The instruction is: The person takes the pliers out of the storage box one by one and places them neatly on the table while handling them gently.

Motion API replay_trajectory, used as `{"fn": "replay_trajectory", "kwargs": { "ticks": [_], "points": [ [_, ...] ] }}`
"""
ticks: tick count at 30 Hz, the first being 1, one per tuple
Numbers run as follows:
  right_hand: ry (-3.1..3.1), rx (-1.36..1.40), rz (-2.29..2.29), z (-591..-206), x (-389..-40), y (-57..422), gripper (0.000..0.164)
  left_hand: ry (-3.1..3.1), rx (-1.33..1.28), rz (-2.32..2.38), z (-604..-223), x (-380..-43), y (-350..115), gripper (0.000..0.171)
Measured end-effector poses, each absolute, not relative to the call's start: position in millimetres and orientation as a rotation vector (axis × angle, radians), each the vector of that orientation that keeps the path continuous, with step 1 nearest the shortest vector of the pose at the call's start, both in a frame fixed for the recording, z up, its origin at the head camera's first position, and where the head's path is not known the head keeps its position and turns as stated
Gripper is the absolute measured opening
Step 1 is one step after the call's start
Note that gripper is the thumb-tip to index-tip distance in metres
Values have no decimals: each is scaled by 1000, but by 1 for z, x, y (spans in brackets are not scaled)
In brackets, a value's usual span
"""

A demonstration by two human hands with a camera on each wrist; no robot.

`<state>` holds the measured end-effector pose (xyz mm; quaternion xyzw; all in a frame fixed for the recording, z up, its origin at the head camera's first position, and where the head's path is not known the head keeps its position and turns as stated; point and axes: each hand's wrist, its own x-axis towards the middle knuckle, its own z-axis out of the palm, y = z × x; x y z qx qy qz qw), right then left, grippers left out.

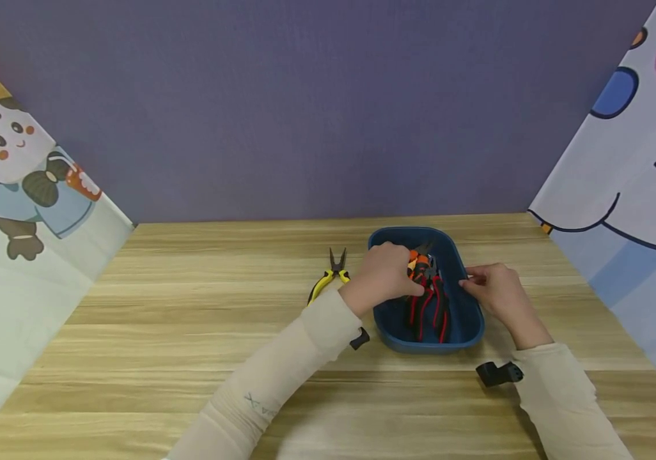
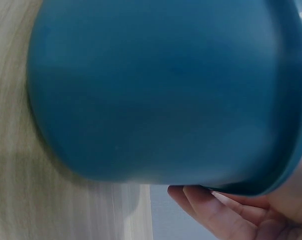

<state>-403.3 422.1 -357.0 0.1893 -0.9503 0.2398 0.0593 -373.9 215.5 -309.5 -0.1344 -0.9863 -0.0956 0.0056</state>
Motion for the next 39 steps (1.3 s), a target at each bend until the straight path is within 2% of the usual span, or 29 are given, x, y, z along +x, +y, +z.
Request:
{"fn": "replay_trajectory", "kwargs": {
  "ticks": [6, 16, 39],
  "points": [
    [-2891, 560, 739, -357, -403, 422, 34, -3098, -461, -304, -304, -369, 206, 33],
    [-2892, 561, 744, -357, -403, 421, 34, -3079, -435, -389, -301, -364, 185, 50],
    [-2881, 575, 729, -358, -402, 422, 34, -3086, -190, -785, -312, -356, 126, 52]
  ]
}}
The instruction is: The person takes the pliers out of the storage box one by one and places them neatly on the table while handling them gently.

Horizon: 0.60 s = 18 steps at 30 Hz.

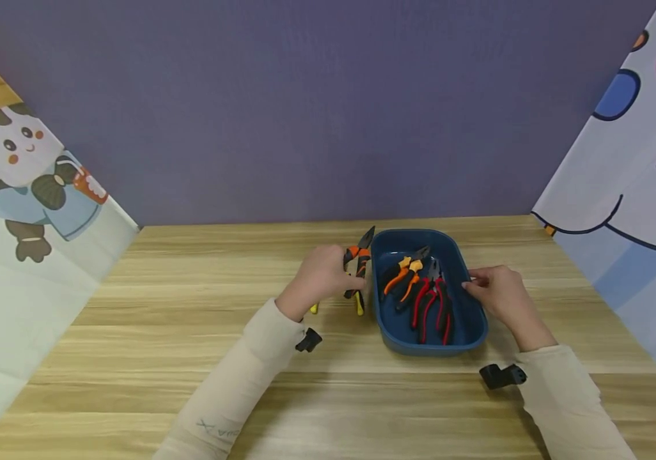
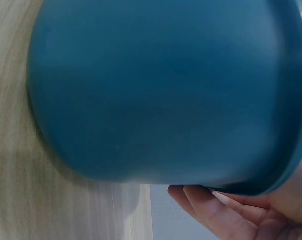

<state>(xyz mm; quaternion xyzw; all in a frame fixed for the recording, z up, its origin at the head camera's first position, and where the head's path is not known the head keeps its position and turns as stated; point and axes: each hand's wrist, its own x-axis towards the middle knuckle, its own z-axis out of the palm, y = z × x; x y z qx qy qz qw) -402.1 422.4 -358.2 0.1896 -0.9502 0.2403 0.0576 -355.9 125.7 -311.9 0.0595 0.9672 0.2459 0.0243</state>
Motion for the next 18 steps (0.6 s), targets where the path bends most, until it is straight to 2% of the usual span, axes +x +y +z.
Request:
{"fn": "replay_trajectory", "kwargs": {
  "ticks": [5, 12, 18],
  "points": [
    [-2890, 575, 733, -359, -402, 423, 35, 3009, 160, 747, -315, -355, 113, 51],
    [-2899, 573, 736, -359, -403, 423, 36, 3018, 64, 743, -319, -351, 93, 40],
    [-2906, 584, 725, -359, -404, 425, 37, 3018, -22, 788, -325, -349, 75, 40]
  ]
}}
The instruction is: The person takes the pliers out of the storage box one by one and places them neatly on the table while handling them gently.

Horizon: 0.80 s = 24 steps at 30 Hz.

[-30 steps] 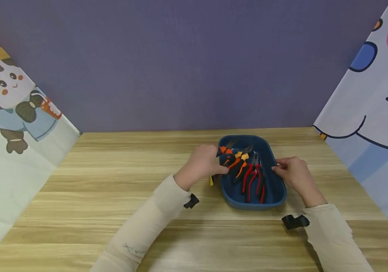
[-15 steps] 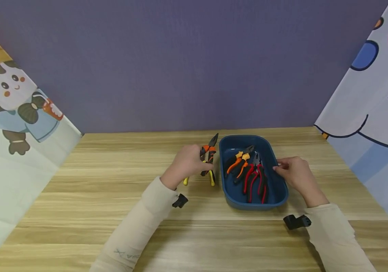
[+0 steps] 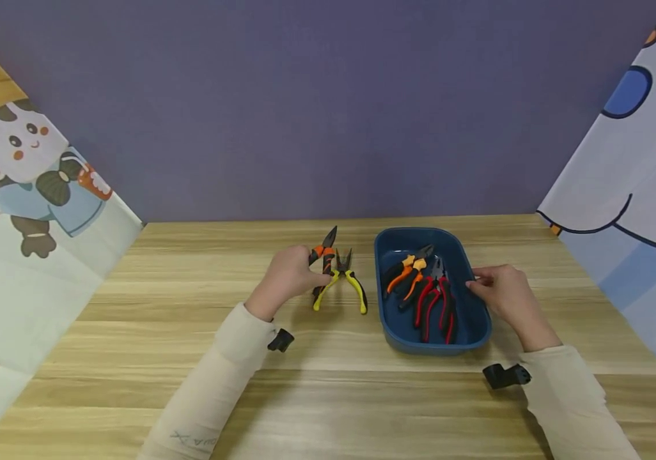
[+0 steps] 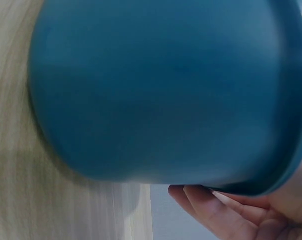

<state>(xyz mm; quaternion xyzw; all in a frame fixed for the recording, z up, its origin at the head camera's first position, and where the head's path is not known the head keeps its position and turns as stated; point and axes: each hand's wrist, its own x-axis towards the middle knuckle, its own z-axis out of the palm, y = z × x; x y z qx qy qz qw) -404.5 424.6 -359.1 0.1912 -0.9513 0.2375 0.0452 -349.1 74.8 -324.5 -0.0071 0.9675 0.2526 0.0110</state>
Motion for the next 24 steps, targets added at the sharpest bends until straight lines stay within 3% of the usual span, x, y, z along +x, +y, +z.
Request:
{"fn": "replay_trajectory", "kwargs": {
  "ticks": [13, 24],
  "points": [
    [-2920, 571, 727, -360, -405, 424, 38, 3046, -125, 799, -339, -347, 51, 56],
    [-2909, 568, 724, -361, -406, 426, 37, 2984, -291, 897, -350, -348, 35, 40]
  ]
}}
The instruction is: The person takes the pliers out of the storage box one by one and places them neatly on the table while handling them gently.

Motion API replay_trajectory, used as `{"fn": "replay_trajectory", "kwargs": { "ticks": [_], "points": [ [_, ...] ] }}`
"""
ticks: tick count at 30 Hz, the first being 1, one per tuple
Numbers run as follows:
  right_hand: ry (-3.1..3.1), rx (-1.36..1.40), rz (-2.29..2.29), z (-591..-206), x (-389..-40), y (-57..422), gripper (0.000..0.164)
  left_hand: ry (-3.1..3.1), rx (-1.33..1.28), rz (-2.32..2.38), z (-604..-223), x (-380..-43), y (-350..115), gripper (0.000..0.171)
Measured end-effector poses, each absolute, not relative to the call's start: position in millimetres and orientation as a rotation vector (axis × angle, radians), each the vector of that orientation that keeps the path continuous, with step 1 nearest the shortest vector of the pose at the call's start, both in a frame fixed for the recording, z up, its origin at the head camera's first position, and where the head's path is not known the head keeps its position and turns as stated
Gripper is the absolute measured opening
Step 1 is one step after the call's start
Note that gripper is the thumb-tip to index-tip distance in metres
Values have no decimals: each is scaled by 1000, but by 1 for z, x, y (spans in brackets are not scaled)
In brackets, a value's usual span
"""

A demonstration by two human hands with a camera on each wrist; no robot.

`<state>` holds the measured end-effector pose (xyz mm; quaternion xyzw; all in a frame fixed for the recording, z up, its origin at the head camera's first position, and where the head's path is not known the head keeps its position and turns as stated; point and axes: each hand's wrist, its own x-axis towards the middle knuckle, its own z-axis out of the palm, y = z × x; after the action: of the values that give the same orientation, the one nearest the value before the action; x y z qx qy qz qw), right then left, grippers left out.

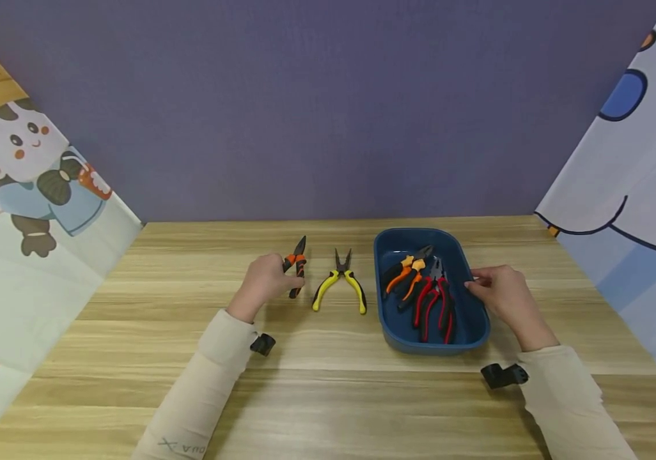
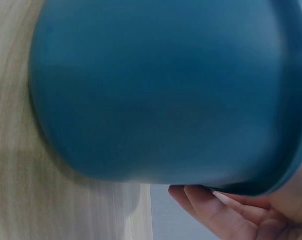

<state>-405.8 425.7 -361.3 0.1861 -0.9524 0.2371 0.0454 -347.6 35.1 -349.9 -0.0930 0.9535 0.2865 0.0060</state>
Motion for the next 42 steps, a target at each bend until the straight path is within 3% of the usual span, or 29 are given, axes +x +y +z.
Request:
{"fn": "replay_trajectory", "kwargs": {
  "ticks": [10, 42],
  "points": [
    [-2906, 560, 737, -359, -404, 424, 35, 2996, -293, 807, -356, -351, 31, 52],
    [-2933, 545, 705, -359, -404, 424, 38, 3022, -353, 607, -377, -365, 45, 39]
  ]
}}
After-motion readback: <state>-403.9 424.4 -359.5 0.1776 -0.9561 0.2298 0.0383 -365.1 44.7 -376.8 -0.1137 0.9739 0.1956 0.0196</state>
